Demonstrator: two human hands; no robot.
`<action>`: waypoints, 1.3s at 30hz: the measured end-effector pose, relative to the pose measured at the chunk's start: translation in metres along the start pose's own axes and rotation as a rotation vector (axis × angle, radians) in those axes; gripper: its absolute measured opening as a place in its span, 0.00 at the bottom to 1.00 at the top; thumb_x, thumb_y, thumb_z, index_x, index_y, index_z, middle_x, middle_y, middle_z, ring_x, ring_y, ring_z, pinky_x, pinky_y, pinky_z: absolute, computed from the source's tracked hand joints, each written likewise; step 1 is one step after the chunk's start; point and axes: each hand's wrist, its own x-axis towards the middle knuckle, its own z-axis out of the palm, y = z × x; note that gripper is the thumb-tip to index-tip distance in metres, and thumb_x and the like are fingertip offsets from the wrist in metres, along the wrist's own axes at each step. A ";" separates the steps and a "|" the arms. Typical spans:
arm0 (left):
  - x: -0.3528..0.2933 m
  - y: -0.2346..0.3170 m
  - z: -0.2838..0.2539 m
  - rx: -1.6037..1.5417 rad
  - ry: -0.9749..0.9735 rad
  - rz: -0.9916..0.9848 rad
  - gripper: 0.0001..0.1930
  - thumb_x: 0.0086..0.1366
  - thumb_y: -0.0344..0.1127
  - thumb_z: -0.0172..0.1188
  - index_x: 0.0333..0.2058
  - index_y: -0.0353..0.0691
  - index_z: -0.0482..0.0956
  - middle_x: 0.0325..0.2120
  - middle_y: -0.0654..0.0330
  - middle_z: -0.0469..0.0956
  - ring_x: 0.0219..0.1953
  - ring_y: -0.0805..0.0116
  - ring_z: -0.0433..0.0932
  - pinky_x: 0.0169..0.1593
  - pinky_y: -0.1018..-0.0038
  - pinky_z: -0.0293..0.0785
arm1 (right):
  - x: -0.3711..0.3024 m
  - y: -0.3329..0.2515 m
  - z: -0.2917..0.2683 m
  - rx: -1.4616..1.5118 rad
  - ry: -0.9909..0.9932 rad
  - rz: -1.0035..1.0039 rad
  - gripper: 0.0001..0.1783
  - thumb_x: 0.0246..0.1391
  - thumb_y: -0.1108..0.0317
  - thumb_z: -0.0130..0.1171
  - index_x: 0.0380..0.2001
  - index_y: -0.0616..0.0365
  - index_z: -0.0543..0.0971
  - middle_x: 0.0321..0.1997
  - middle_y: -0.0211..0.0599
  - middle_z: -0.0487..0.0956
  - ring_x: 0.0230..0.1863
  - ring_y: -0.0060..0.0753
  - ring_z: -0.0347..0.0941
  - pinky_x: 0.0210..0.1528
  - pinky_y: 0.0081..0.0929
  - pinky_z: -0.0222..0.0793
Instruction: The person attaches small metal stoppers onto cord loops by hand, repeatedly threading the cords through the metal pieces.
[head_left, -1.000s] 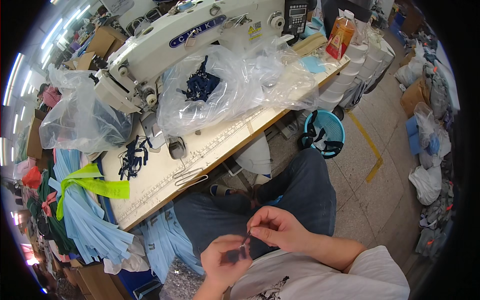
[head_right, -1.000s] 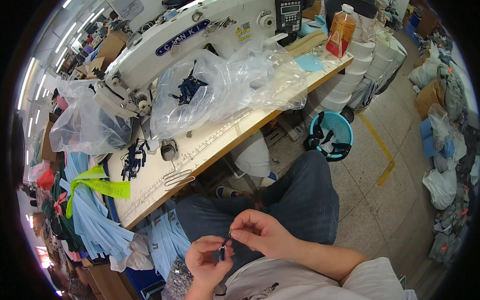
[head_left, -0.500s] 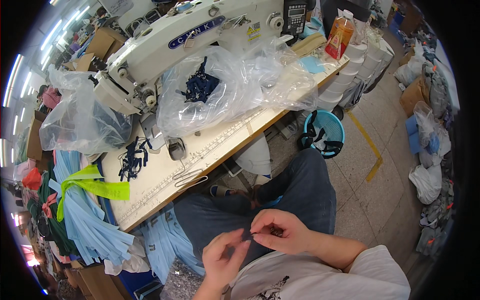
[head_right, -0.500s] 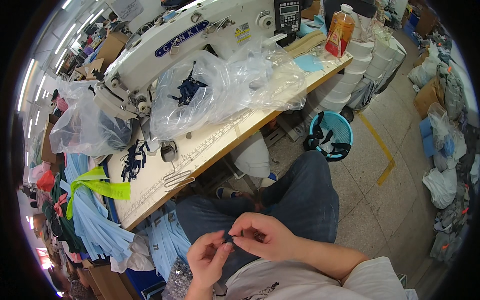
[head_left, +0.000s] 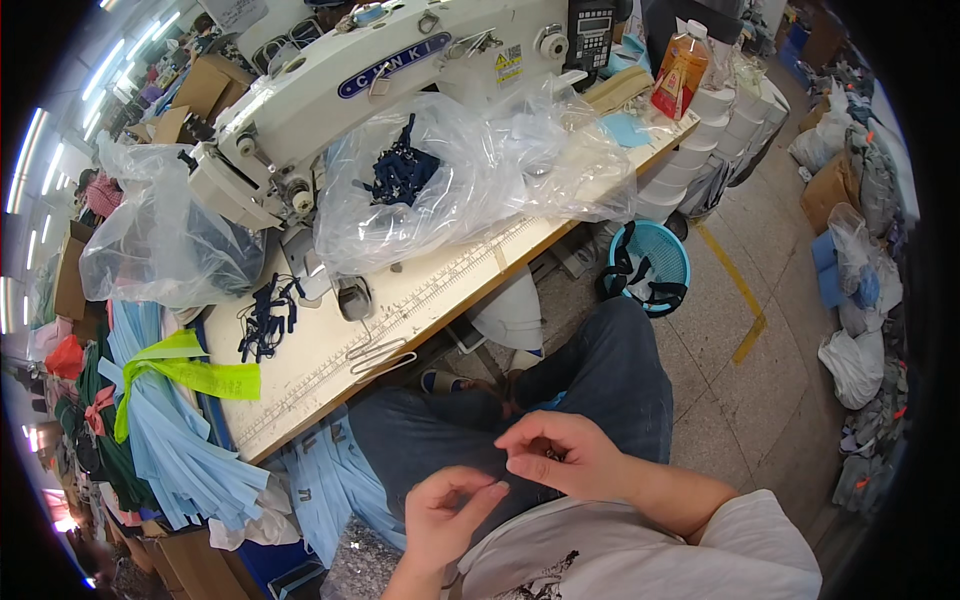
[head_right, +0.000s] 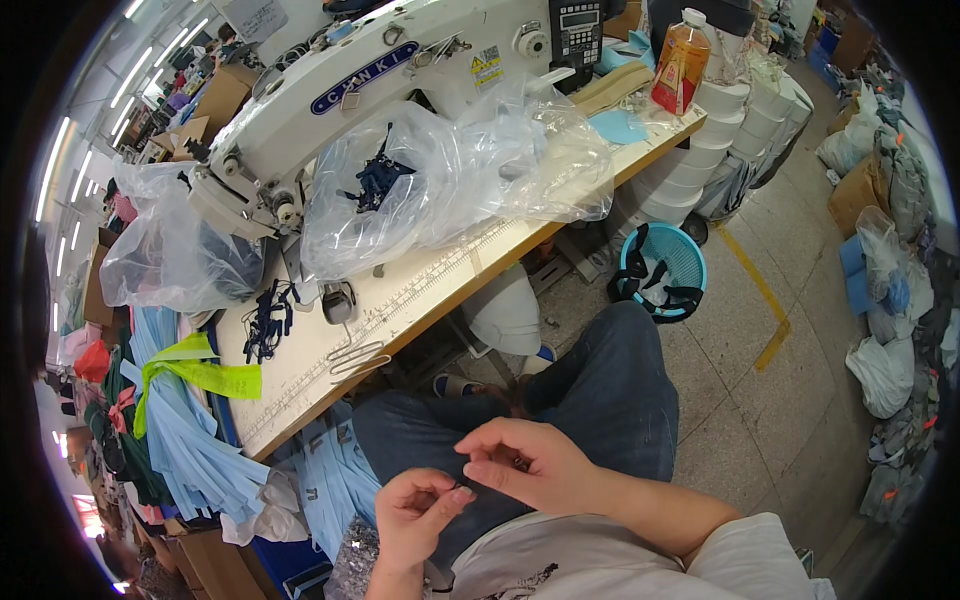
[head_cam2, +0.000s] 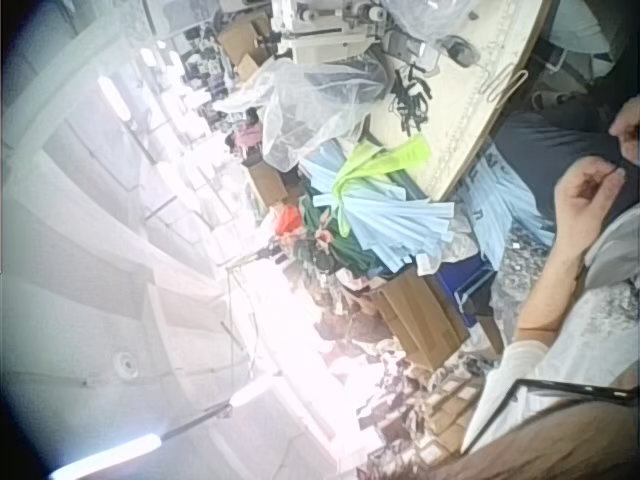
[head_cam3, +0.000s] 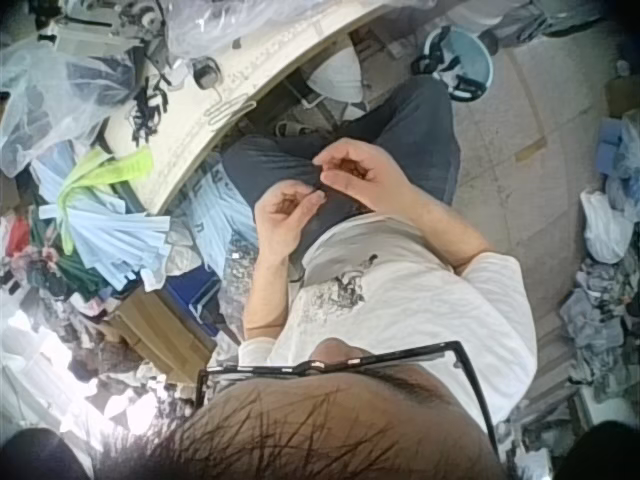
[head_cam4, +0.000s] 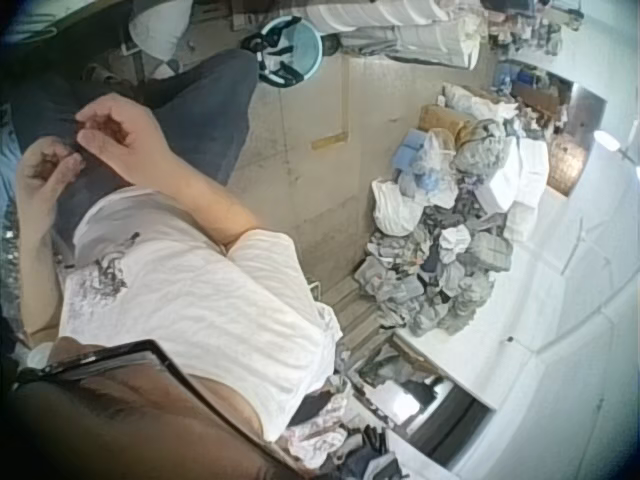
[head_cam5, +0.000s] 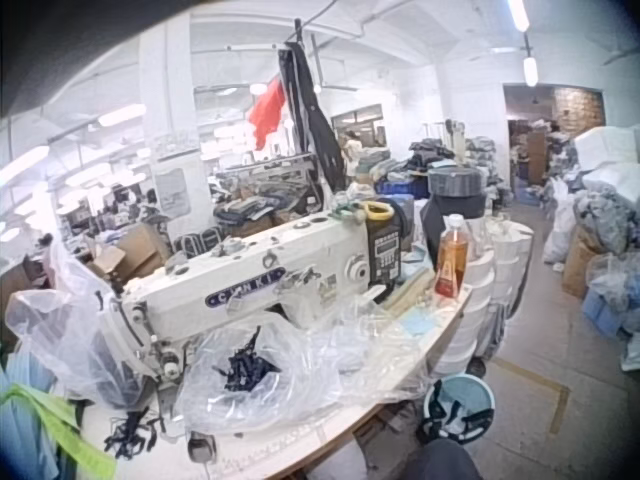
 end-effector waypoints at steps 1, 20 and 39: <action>0.000 -0.002 -0.001 0.021 -0.010 0.019 0.09 0.56 0.16 0.63 0.35 0.31 0.78 0.30 0.58 0.81 0.33 0.77 0.79 0.37 0.84 0.73 | 0.003 -0.003 -0.002 -0.069 -0.025 0.033 0.11 0.56 0.72 0.61 0.43 0.59 0.77 0.33 0.30 0.76 0.25 0.16 0.67 0.26 0.15 0.61; 0.003 0.002 -0.003 -0.124 -0.142 -0.069 0.09 0.65 0.21 0.55 0.43 0.34 0.74 0.35 0.53 0.81 0.36 0.71 0.81 0.34 0.82 0.75 | 0.007 -0.005 -0.004 -0.143 -0.109 0.110 0.05 0.54 0.73 0.63 0.32 0.61 0.77 0.32 0.29 0.76 0.26 0.16 0.70 0.25 0.14 0.63; 0.001 -0.012 0.004 0.099 -0.027 0.139 0.11 0.62 0.19 0.58 0.43 0.31 0.72 0.34 0.54 0.82 0.32 0.75 0.79 0.36 0.82 0.76 | 0.006 -0.002 0.001 0.153 0.081 0.112 0.04 0.56 0.71 0.61 0.32 0.60 0.79 0.29 0.28 0.75 0.27 0.14 0.69 0.26 0.14 0.61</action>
